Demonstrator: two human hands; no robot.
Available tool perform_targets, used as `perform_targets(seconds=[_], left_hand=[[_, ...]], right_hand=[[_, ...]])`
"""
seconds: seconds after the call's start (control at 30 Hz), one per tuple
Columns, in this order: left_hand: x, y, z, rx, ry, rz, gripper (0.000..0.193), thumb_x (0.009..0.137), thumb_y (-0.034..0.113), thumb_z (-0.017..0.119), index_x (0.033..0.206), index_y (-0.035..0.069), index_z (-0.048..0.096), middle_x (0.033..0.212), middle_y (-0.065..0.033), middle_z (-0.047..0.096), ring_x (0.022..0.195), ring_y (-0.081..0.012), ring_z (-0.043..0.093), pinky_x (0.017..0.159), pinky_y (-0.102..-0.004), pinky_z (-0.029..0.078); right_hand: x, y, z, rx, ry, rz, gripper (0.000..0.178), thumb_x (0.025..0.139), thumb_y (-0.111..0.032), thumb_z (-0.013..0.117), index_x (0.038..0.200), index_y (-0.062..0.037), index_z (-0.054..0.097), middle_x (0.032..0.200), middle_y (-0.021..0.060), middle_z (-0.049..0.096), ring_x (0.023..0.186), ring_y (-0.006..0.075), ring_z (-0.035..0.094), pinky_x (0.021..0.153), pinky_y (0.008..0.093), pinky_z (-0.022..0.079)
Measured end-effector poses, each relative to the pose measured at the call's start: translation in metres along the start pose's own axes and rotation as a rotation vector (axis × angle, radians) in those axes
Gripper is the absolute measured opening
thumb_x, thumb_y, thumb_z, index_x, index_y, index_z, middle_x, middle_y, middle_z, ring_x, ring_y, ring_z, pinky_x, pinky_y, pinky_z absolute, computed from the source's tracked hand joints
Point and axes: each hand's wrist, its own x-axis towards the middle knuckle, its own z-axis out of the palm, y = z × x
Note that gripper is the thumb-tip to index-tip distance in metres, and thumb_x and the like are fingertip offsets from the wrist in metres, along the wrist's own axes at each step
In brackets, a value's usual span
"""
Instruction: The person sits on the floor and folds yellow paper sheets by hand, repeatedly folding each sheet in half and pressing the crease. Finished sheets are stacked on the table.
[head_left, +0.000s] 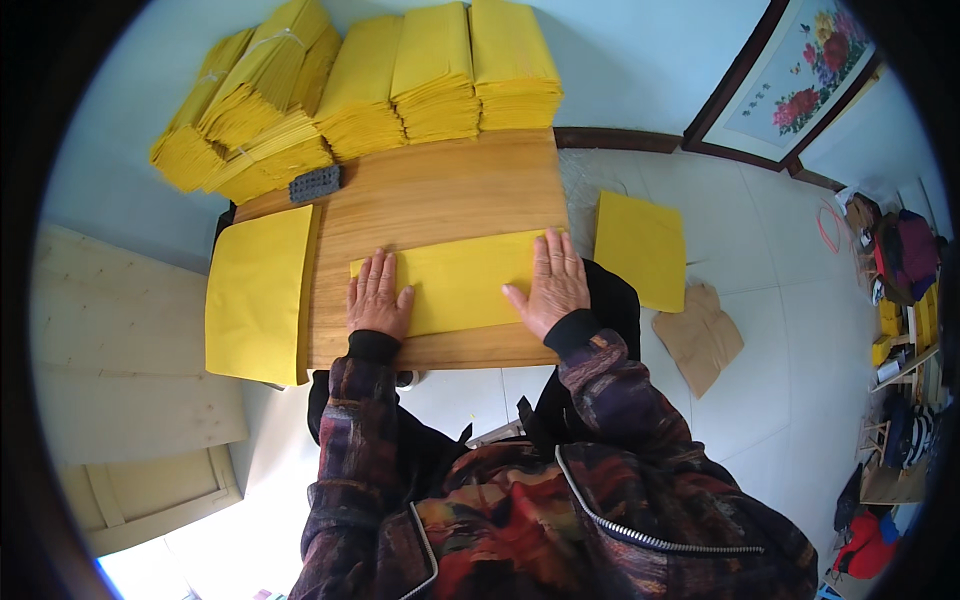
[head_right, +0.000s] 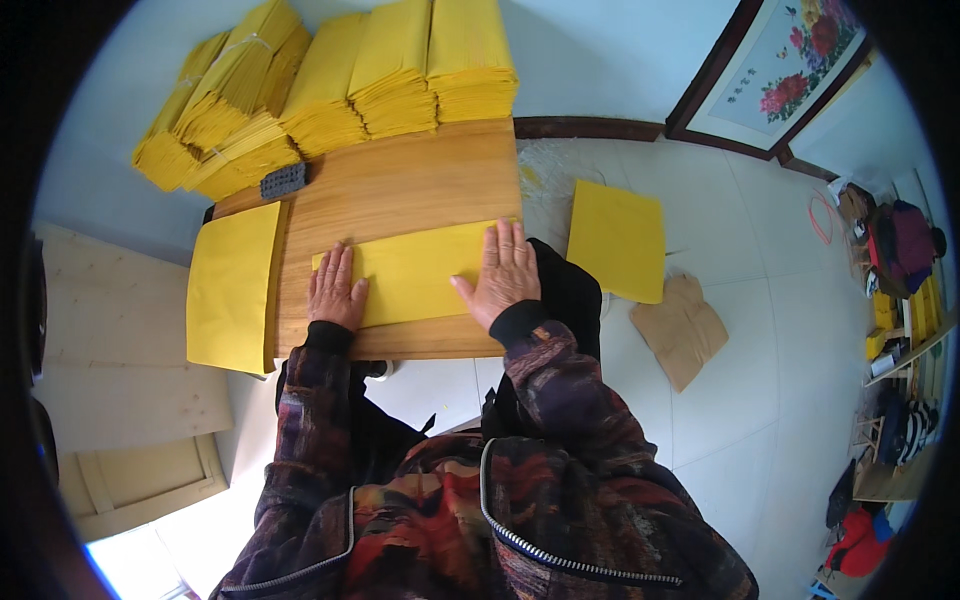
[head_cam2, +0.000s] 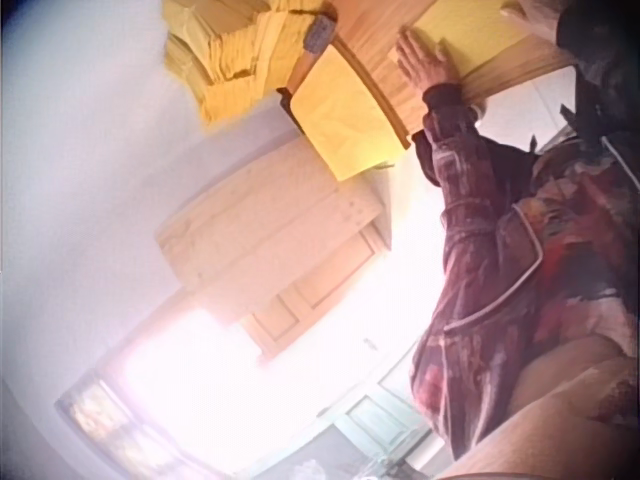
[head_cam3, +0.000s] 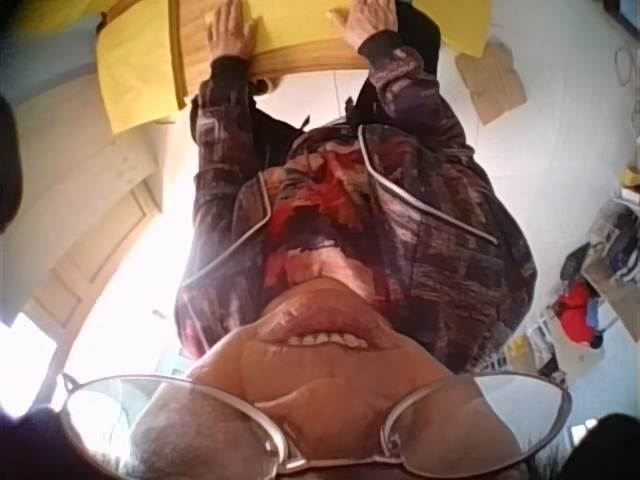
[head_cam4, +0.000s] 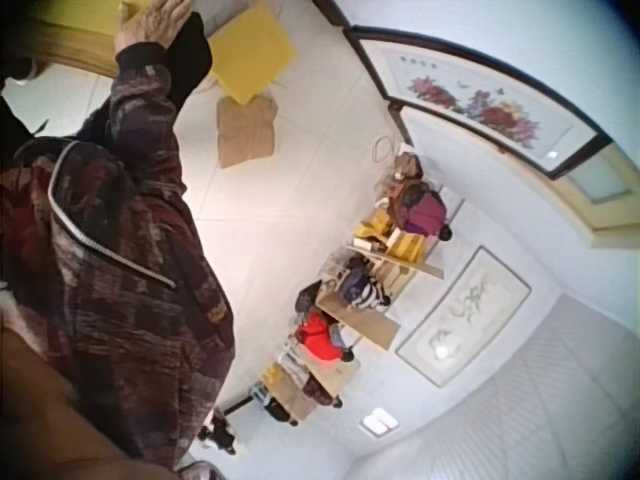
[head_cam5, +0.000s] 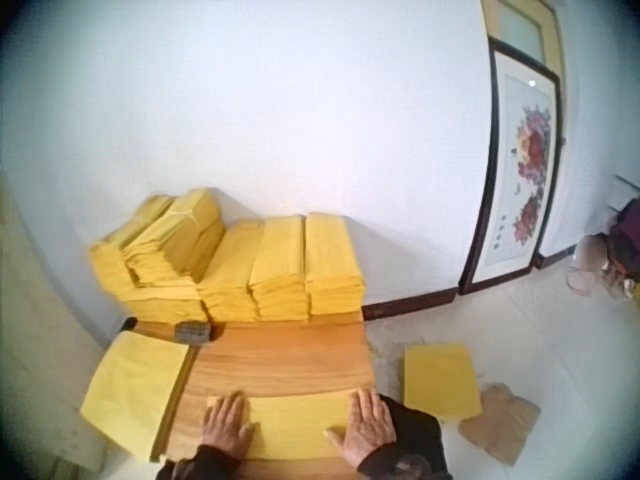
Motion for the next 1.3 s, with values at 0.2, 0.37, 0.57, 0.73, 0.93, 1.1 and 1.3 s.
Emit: perform_targets(seconds=[0.2,0.37,0.57,0.73,0.93,1.1,1.3], left_hand=[[0.001,0.003,0.000,-0.008,0.034,-0.001,0.063,0.089,0.041,0.049,0.144,0.015,0.034,0.153,-0.0041,0.027,0.140,-0.0230,0.024,0.114,-0.0427,0.018],[0.000,0.004,-0.001,0.012,0.037,0.000,0.063,0.089,0.041,0.049,0.144,0.015,0.034,0.153,-0.0043,0.027,0.140,-0.0232,0.024,0.114,-0.0427,0.018],[-0.001,0.005,-0.003,-0.009,0.028,-0.006,0.062,0.089,0.041,0.049,0.143,0.014,0.035,0.152,-0.0042,0.028,0.140,-0.0237,0.025,0.114,-0.0432,0.018],[-0.002,0.004,-0.003,-0.044,0.036,-0.014,0.062,0.089,0.042,0.048,0.143,0.015,0.034,0.152,-0.0043,0.028,0.140,-0.0235,0.025,0.114,-0.0439,0.017],[-0.002,0.006,0.000,-0.024,0.040,-0.014,0.061,0.091,0.041,0.047,0.144,0.016,0.033,0.152,-0.0039,0.027,0.140,-0.0233,0.024,0.114,-0.0439,0.017],[0.000,0.007,-0.004,-0.040,0.039,-0.020,0.062,0.089,0.042,0.049,0.143,0.014,0.035,0.152,-0.0048,0.029,0.140,-0.0232,0.025,0.114,-0.0440,0.018],[-0.001,0.007,-0.003,-0.028,0.038,-0.015,0.063,0.089,0.041,0.048,0.143,0.015,0.034,0.152,-0.0042,0.028,0.140,-0.0232,0.025,0.114,-0.0435,0.018]], right_hand=[[-0.002,0.028,-0.013,0.060,-0.053,0.001,0.078,0.085,-0.043,0.060,0.141,0.0017,0.028,0.151,0.0172,0.022,0.140,0.0340,0.019,0.113,0.0447,0.019],[0.004,-0.007,-0.018,0.033,0.105,-0.191,0.069,0.088,-0.038,0.057,0.138,0.0046,0.034,0.150,0.0192,0.025,0.140,0.0344,0.020,0.112,0.0491,0.020],[0.012,-0.050,0.005,0.054,-0.178,-0.290,0.072,0.089,-0.045,0.052,0.143,-0.0028,0.031,0.153,0.0127,0.021,0.143,0.0293,0.015,0.114,0.0499,0.013],[0.000,-0.001,-0.008,-0.032,-0.073,-0.117,0.077,0.087,-0.047,0.055,0.144,-0.0027,0.027,0.153,0.0130,0.020,0.142,0.0294,0.015,0.114,0.0490,0.013],[0.003,-0.010,-0.024,-0.121,-0.038,-0.084,0.067,0.088,-0.038,0.054,0.141,-0.0022,0.033,0.152,0.0142,0.025,0.141,0.0300,0.018,0.113,0.0502,0.016],[0.021,-0.098,0.012,0.126,0.038,-0.360,0.058,0.088,-0.027,0.053,0.137,-0.0002,0.039,0.146,0.0137,0.035,0.138,0.0298,0.026,0.111,0.0518,0.019],[0.030,-0.092,0.033,0.136,-0.034,-0.292,0.065,0.089,-0.040,0.049,0.141,-0.0029,0.035,0.151,0.0115,0.029,0.141,0.0264,0.021,0.114,0.0498,0.013]])
